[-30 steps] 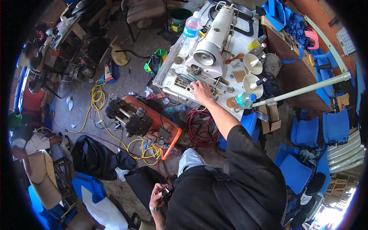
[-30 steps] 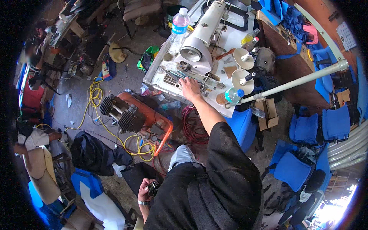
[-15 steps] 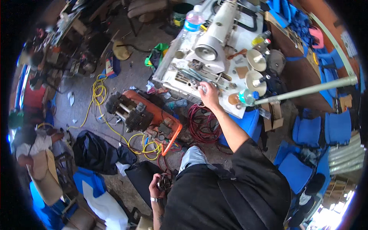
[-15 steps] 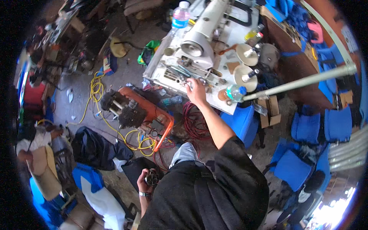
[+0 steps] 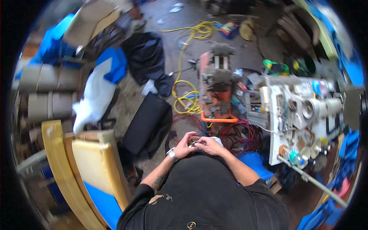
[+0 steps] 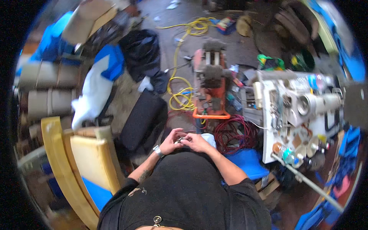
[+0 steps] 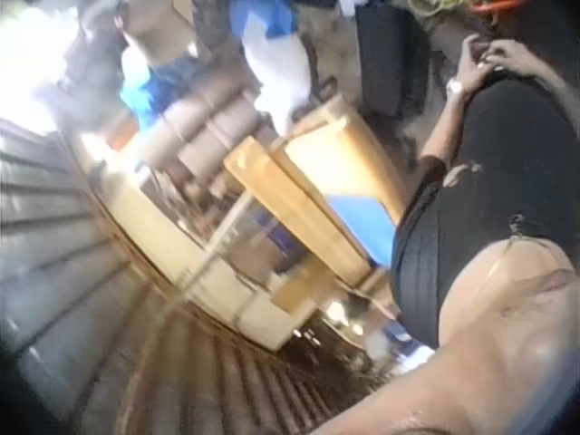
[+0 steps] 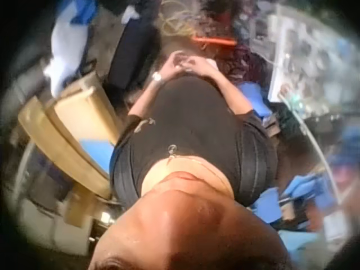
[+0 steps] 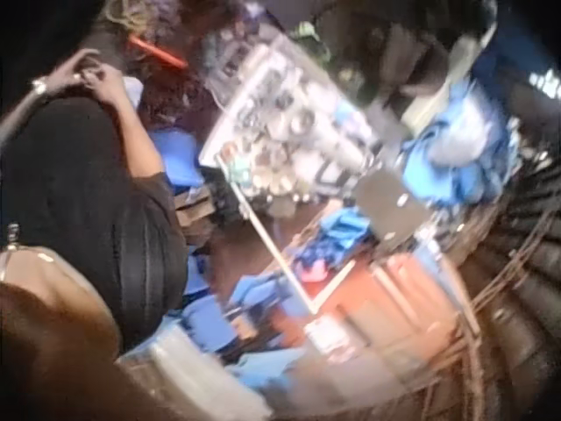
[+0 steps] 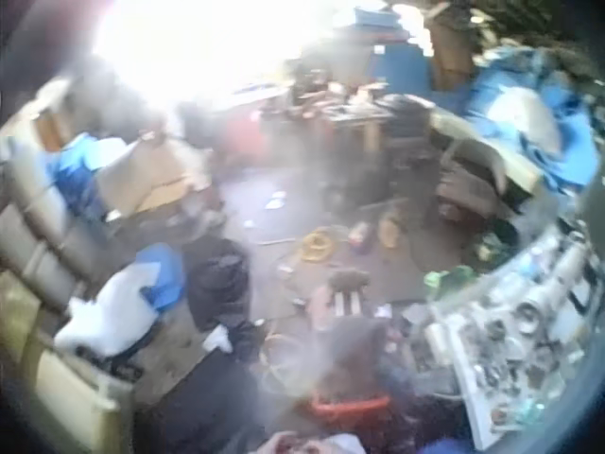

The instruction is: Measuring and cutting foam for furniture upholstery.

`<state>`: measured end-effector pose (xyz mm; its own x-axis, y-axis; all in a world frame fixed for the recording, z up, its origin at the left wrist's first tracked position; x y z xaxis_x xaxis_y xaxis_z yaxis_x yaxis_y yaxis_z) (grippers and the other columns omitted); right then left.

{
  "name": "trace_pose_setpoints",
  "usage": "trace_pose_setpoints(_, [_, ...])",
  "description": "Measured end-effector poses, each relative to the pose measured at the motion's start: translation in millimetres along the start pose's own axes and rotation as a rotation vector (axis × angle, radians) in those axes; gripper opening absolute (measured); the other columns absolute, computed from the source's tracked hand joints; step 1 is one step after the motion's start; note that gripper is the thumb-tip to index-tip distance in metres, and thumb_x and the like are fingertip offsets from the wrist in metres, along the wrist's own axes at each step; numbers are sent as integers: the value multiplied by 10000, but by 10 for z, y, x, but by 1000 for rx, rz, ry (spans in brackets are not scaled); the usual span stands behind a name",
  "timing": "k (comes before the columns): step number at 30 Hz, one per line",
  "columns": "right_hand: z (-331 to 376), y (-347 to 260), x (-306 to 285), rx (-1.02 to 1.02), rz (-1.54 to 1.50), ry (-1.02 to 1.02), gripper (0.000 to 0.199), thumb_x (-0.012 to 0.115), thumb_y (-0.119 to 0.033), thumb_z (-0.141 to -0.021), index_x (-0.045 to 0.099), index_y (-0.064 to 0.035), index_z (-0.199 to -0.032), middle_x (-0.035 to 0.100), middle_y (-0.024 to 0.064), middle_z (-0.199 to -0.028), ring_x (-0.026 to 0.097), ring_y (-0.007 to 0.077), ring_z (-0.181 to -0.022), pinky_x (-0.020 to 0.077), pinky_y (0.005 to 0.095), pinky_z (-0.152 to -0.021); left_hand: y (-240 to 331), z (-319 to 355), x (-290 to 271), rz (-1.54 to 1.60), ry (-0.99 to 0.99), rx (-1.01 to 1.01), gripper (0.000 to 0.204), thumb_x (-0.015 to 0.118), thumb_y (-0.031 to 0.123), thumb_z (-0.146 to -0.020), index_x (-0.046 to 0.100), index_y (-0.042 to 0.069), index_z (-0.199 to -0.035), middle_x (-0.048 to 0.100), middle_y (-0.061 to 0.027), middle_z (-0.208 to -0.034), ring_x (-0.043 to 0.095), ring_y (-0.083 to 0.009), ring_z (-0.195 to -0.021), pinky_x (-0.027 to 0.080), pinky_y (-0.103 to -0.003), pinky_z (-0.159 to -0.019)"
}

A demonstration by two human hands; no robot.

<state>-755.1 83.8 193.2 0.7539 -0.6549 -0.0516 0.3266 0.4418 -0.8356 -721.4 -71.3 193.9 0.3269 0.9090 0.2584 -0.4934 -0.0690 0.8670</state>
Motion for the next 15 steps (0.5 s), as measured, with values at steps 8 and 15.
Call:
trace_pose_setpoints(8, [82, -30, 1028, -81, 326, -64, 273, 625, -263, -730, 575, 4, -761, 572, 106, -651, 549, 169, -619, 430, 290, -573, -630, 1068, -192, -262, 197, 0, 626, 617, 83, -646, 298, 84, -1184, 558, -79, -791, 522, -132, -734, 422, -270, -652])
trace_pose_setpoints(15, [465, -111, 1264, 20, 31, 11, 252, 654, -132, -690, 419, -66, -627, 410, -23, -588, 393, 59, -583, 354, 218, -537, -1398, 2084, -352, -331, 205, -51, 428, 588, 335, -758, 527, 36, -1059, 562, -113, -1025, 520, -185, -948, 390, -291, -825])
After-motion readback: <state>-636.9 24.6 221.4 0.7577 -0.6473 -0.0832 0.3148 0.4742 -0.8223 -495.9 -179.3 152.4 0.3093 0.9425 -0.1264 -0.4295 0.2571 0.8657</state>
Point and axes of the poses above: each hand's wrist, its own z-axis away from the middle knuckle, its own x-axis out of the palm, y = z × x, the point moved 2 cm from there along -z, towards the middle knuckle
